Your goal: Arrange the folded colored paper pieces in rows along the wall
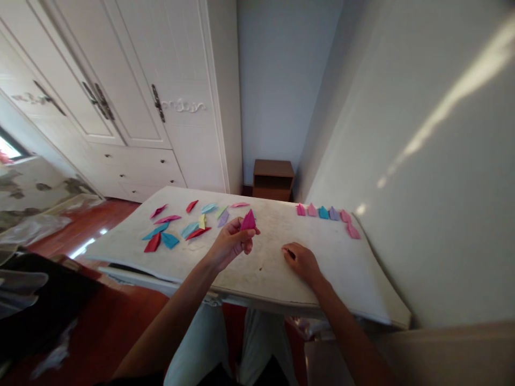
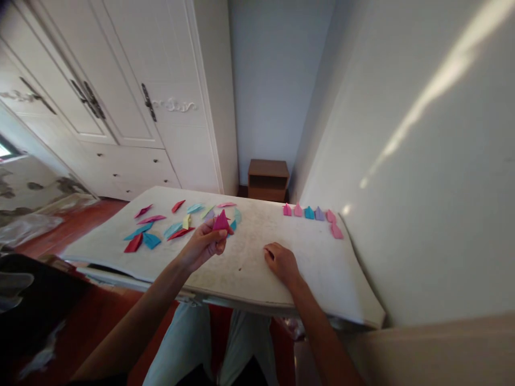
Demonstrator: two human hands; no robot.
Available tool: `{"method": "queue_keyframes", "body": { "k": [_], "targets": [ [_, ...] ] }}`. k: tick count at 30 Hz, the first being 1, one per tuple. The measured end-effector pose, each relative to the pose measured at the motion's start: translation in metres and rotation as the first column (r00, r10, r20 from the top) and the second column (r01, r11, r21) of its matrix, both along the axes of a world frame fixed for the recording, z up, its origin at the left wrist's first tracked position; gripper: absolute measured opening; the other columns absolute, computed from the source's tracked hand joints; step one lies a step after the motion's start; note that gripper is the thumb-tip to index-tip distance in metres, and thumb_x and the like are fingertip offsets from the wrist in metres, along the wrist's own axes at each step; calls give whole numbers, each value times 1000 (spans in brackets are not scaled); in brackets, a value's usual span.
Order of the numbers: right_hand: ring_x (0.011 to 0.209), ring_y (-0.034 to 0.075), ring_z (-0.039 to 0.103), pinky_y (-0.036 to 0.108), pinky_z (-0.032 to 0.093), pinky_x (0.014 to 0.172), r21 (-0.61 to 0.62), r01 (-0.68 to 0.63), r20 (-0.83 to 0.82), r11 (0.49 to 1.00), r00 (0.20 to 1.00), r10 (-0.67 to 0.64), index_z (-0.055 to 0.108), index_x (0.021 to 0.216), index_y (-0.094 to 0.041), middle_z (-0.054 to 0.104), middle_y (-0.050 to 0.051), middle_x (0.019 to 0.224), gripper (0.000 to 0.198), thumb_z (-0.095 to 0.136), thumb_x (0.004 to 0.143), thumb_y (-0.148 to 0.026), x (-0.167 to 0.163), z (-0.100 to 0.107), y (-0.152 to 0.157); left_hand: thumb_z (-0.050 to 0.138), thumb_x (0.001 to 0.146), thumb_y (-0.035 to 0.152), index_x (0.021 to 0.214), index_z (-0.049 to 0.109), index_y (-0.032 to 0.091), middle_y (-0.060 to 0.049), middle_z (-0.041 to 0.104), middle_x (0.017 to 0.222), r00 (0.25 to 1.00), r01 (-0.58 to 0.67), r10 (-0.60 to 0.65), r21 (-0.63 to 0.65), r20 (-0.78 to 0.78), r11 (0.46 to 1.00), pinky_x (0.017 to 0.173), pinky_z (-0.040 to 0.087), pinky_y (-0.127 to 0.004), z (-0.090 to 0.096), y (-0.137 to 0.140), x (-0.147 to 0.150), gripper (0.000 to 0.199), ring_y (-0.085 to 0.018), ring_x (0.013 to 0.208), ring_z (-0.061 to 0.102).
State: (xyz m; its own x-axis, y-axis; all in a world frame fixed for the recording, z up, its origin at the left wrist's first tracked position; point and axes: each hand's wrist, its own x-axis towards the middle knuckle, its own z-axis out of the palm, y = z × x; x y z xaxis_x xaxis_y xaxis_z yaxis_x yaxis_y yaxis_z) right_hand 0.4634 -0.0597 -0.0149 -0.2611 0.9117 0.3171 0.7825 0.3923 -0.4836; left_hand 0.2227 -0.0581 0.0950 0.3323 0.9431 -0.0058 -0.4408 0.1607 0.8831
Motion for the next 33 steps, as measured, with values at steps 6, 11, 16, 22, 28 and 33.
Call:
{"method": "queue_keyframes", "body": {
  "k": [6,11,16,22,28,33],
  "targets": [
    [83,18,62,27,44,77,-20,21,-16,1000,1000,-21,68,93,-19,71,6,92,17,52,88,-17,0,4,1,85,62,27,78,55,15,-1,68,82,993,20,-7,-115,117,993,49,50,-16,-27,1,47,36,-5,53,60],
    [79,17,62,25,43,73,-50,55,15,997,998,-54,68,91,-19,71,5,90,15,54,87,-17,-1,7,2,80,69,31,79,61,15,-1,66,71,973,82,-31,-217,229,973,52,52,-16,-37,4,80,26,-9,59,63],
    [67,17,62,25,40,62,-140,157,104,978,984,-143,67,77,-16,70,7,77,16,54,86,-17,-3,9,2,80,67,23,77,68,12,-3,67,72,979,123,-82,-220,188,968,59,54,-19,-39,14,120,19,-10,62,63],
    [73,20,65,26,41,64,-160,190,131,969,977,-170,67,82,-13,71,10,80,14,54,83,-13,-3,12,3,78,63,23,81,74,16,-3,70,75,978,37,-32,19,-206,999,53,46,-19,-43,58,178,19,-9,60,58],
    [71,22,66,27,43,62,-190,181,130,965,979,-158,68,71,-16,73,11,77,16,54,75,-9,-1,8,6,77,63,20,66,68,14,0,61,54,912,57,-3,121,-410,991,39,32,-18,-56,101,236,11,-7,45,46],
    [75,23,67,26,44,63,-199,191,111,961,979,-172,70,75,-16,74,11,82,22,51,73,-5,2,7,9,73,67,19,67,65,12,-3,63,57,862,116,-57,86,-503,990,45,44,-19,-73,119,270,11,-9,51,56]
  ]
}}
